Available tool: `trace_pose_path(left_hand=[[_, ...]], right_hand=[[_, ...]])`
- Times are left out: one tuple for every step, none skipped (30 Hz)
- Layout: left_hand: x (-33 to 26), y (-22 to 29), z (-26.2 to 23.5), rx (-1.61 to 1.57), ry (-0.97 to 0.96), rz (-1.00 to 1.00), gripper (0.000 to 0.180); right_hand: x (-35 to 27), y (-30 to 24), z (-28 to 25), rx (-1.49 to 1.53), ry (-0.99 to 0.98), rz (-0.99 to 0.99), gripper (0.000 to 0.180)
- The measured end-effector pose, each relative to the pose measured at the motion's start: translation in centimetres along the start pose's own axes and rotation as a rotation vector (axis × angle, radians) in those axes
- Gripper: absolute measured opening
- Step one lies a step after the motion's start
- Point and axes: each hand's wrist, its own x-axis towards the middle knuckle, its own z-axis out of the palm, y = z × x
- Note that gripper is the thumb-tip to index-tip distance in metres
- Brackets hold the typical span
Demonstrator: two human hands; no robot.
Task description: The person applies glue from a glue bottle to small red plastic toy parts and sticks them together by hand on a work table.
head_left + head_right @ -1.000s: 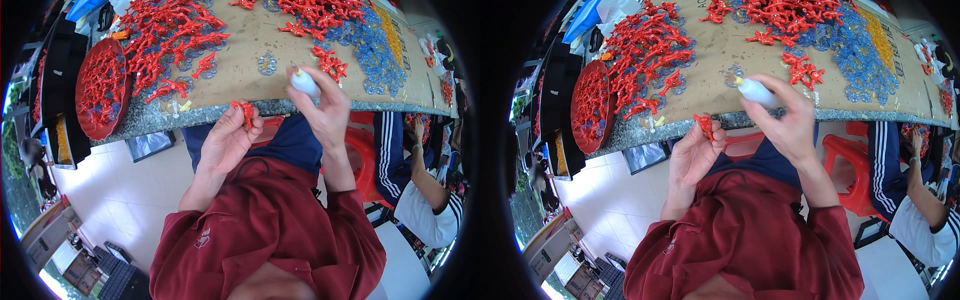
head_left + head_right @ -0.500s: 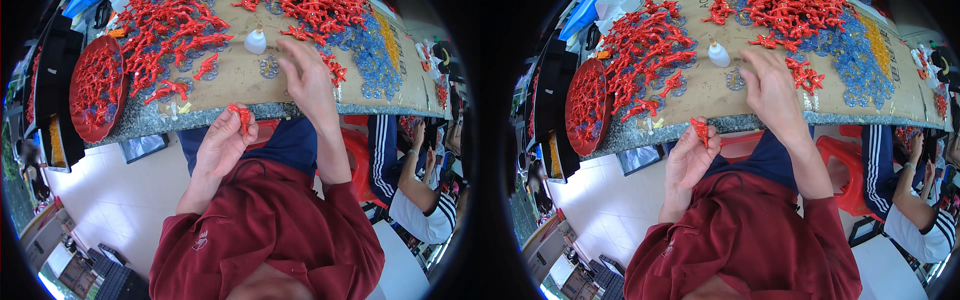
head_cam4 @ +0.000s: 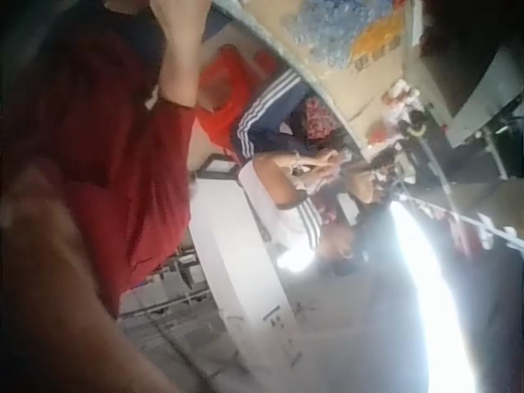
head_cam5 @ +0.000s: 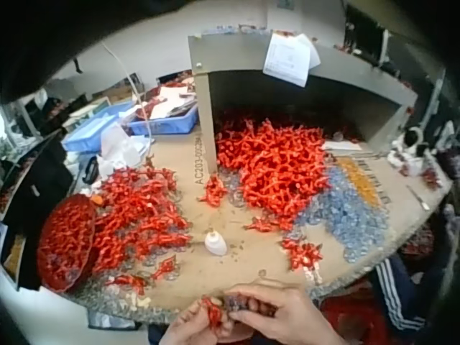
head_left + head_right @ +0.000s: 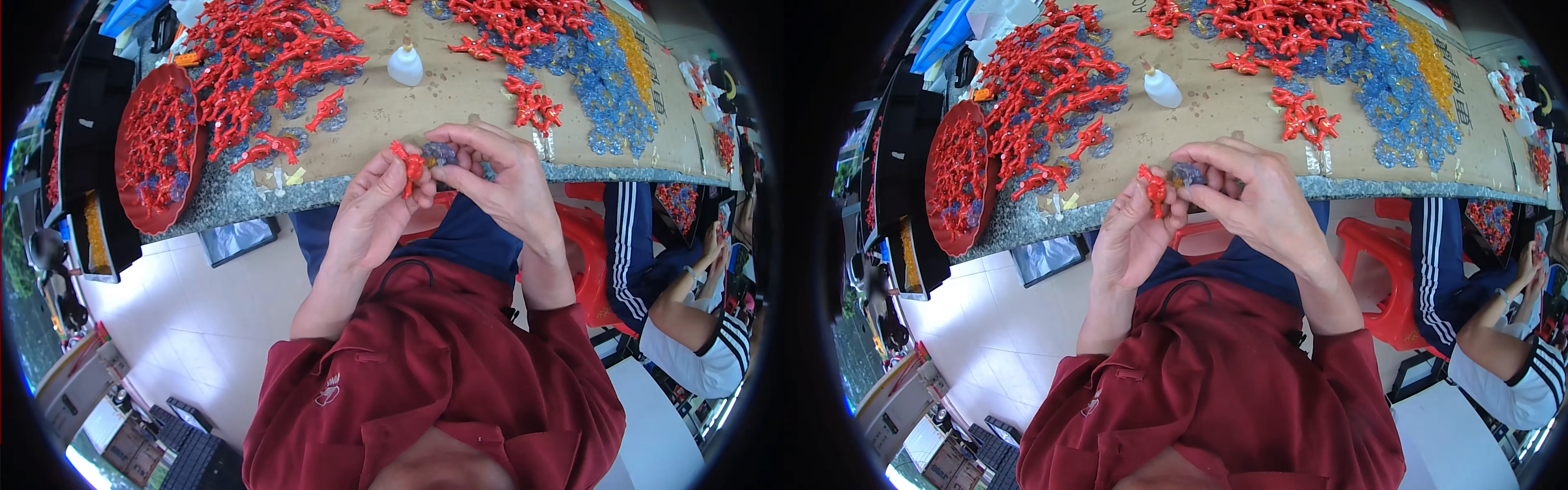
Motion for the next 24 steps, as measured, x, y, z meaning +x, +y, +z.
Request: trace_pose_path(left_hand=[[0.0,0.1,-0.2,0.002,-0.003,-0.005,0.024],[-0.2,0.3,-0.5,-0.096,-0.039,-0.094,0.026],[-0.3,0.4,-0.5,-0.194,-0.074,-0.183,0.027],[-0.3,0.4,-0.4,-0.192,-0.075,-0.186,0.027],[-0.3,0.2,-0.3,-0.229,-0.114,-0.225,0.028],[-0.4,0.1,-0.2,-0.267,-0.153,-0.263,0.03],[-0.6,-0.2,-0.2,-0.233,-0.108,-0.264,0.03],[-0.6,-0.4,-0.4,-0.231,-0.108,-0.265,0.03],[-0.6,-0.6,-0.5,-0.213,-0.165,-0.261,0.029],[-0.6,-0.7,-0.6,-0.195,-0.221,-0.257,0.028],[-0.6,-0.7,-0.2,-0.128,-0.194,-0.219,0.024],[-0.6,-0.8,-0.2,-0.129,-0.194,-0.221,0.024],[-0.5,-0.9,-0.3,-0.033,-0.192,-0.131,0.023],[-0.5,-1.0,-0.3,0.063,-0.187,-0.038,0.023],[-0.6,-0.9,0.1,0.065,-0.165,-0.005,0.021],[-0.6,-0.9,0.3,0.063,-0.163,-0.006,0.021],[-0.6,-0.9,0.4,0.135,-0.153,0.054,0.02],[-0.6,-1.0,0.4,0.208,-0.141,0.114,0.019],[-0.5,-1.1,0.4,0.206,-0.141,0.114,0.019],[-0.4,-1.2,0.4,0.249,-0.145,0.155,0.018],[-0.4,-1.2,0.4,0.293,-0.149,0.196,0.017],[-0.4,-1.2,0.4,0.292,-0.148,0.197,0.017],[-0.5,-1.3,0.4,0.332,-0.134,0.218,0.017],[-0.5,-1.3,0.4,0.373,-0.12,0.239,0.016]], right_hand=[[-0.2,0.6,0.0,0.19,-0.022,-0.017,0.029],[-0.4,1.1,-0.1,0.381,-0.046,-0.035,0.029],[-0.6,1.3,-0.4,0.456,-0.095,0.009,0.035],[-0.7,1.4,-0.5,0.457,-0.091,0.009,0.035],[-0.7,1.6,-0.5,0.525,-0.119,-0.03,0.037],[-0.8,1.9,-0.4,0.594,-0.147,-0.07,0.04],[-0.8,2.1,0.0,0.656,-0.139,-0.088,0.042],[-1.0,2.4,0.3,0.657,-0.138,-0.089,0.042],[-1.3,2.7,0.5,0.762,-0.135,-0.054,0.041],[-1.5,2.8,0.6,0.868,-0.133,-0.017,0.04],[-1.7,2.7,0.6,0.868,-0.131,-0.016,0.04],[-2.0,2.6,0.7,0.935,-0.123,-0.046,0.032],[-2.2,2.6,0.7,1.002,-0.115,-0.076,0.024],[-2.5,2.5,0.8,1.002,-0.115,-0.073,0.024],[-2.8,2.4,0.8,0.972,-0.075,-0.096,0.022],[-3.0,2.5,0.9,0.94,-0.035,-0.118,0.021],[-3.1,2.7,1.0,0.939,-0.035,-0.116,0.021],[-3.1,2.9,1.2,0.911,0.012,-0.169,0.02],[-3.2,3.0,1.2,0.883,0.058,-0.221,0.02],[-3.3,2.9,1.2,0.882,0.057,-0.22,0.02],[-3.5,2.6,1.2,0.903,0.056,-0.164,0.022],[-3.6,2.4,1.1,0.924,0.054,-0.108,0.024],[-3.6,2.3,1.1,0.923,0.054,-0.107,0.024],[-3.6,2.2,1.1,0.892,0.06,-0.109,0.024]])
